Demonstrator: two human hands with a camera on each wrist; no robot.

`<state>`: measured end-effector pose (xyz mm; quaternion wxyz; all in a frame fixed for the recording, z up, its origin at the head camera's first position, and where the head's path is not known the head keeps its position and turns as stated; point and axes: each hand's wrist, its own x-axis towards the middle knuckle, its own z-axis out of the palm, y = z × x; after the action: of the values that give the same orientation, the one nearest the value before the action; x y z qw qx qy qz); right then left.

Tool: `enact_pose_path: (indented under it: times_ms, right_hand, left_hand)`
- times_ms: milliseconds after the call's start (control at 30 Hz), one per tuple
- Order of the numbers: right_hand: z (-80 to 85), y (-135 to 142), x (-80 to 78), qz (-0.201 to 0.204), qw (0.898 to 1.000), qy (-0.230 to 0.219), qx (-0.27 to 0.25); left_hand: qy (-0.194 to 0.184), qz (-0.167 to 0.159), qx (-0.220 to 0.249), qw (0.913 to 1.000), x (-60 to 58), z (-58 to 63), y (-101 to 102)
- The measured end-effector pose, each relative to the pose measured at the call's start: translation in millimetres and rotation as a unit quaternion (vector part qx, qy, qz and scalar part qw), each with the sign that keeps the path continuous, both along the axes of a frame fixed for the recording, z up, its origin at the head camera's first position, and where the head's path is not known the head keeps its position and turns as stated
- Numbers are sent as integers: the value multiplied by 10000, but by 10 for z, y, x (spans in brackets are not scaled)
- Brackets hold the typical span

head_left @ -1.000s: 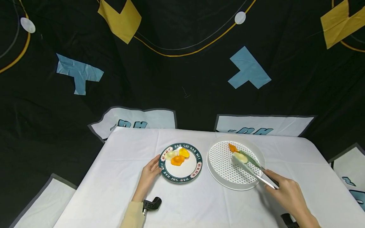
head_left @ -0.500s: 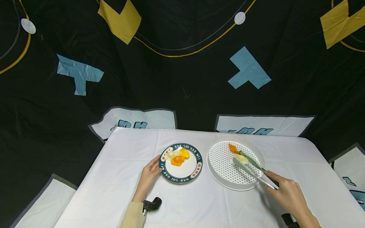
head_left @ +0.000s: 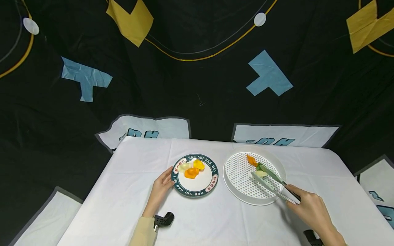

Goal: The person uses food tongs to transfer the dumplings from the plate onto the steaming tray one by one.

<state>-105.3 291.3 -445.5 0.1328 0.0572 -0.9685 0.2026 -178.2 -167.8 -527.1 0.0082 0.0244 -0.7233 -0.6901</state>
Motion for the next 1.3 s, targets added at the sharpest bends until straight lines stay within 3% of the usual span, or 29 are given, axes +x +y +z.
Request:
enact_pose_path:
  times_ms: [333,800,1100,1300]
  right_hand:
    - [31,-30,-1,-52,9997,218,-108]
    - [13,-191,-84,340,9945,976,-171]
    - [70,-403,-111,466,9960,667,-381]
    - [67,-541,-148,741,9936,735,-433]
  left_hand:
    - [55,-22,23,10000,-1,1,2]
    - [-83,-13,-43,10000,5,12,-6]
    - [-60,12,85,9999,16,6,2]
    - [-38,-40,110,9999,16,8,-1]
